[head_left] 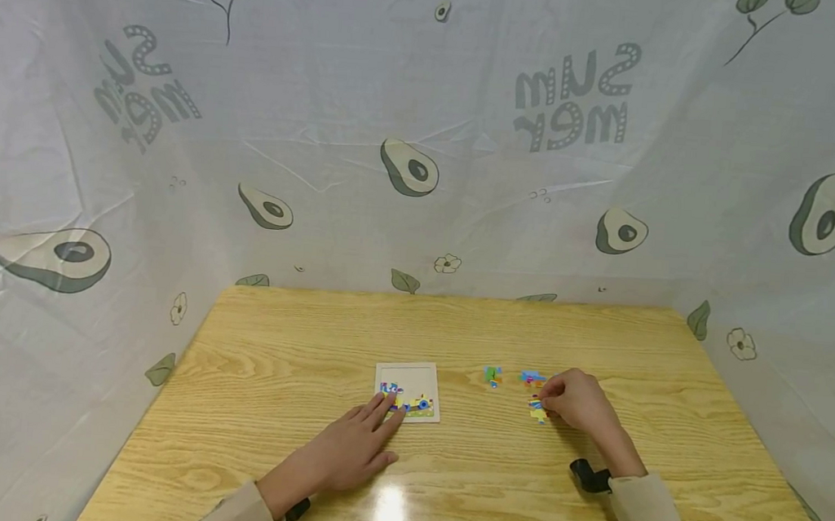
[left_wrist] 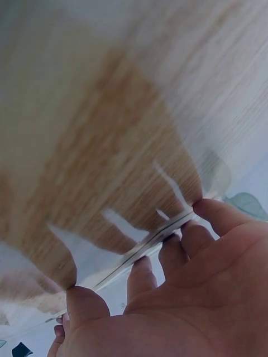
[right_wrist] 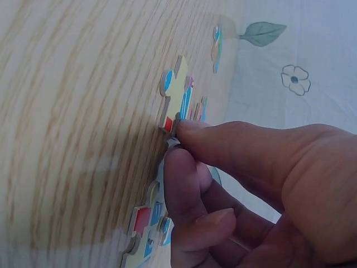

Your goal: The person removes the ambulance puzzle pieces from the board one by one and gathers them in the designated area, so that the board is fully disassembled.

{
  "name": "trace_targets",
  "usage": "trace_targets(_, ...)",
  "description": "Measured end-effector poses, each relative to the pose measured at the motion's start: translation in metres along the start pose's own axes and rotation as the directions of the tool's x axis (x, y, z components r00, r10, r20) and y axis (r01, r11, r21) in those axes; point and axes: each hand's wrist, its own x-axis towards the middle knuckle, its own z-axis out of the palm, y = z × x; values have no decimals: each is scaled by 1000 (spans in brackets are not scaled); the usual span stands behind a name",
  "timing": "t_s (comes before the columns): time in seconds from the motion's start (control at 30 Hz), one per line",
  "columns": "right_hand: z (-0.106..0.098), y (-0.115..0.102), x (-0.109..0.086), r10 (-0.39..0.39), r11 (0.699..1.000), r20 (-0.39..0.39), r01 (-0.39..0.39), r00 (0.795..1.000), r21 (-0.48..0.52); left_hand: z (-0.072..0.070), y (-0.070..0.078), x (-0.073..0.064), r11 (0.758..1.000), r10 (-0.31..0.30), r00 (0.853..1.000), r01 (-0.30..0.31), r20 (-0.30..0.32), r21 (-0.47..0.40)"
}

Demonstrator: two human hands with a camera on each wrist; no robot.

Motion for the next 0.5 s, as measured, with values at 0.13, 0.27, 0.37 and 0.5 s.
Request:
trace_targets(0.13, 0, 1, 0, -6, 1000, -3, 6, 1000, -13, 1, -1, 1, 1000, 1, 1000, -1, -3, 14)
trace_targets(0.27, -4, 1, -1, -23, 1000, -11, 23, 1000, -11, 1, -1, 1, 1000, 1, 1000, -1, -3, 17)
trace_targets(0.37, -14, -2, -2, -55, 998, -34, 55, 998, -8, 1, 0, 1, 1000, 1, 1000, -1, -3, 15)
trace_targets(0.5, -29, -14, -2, -100, 995, -71, 99, 992, -19, 0, 2, 0, 1000, -5, 1000, 5, -5, 9)
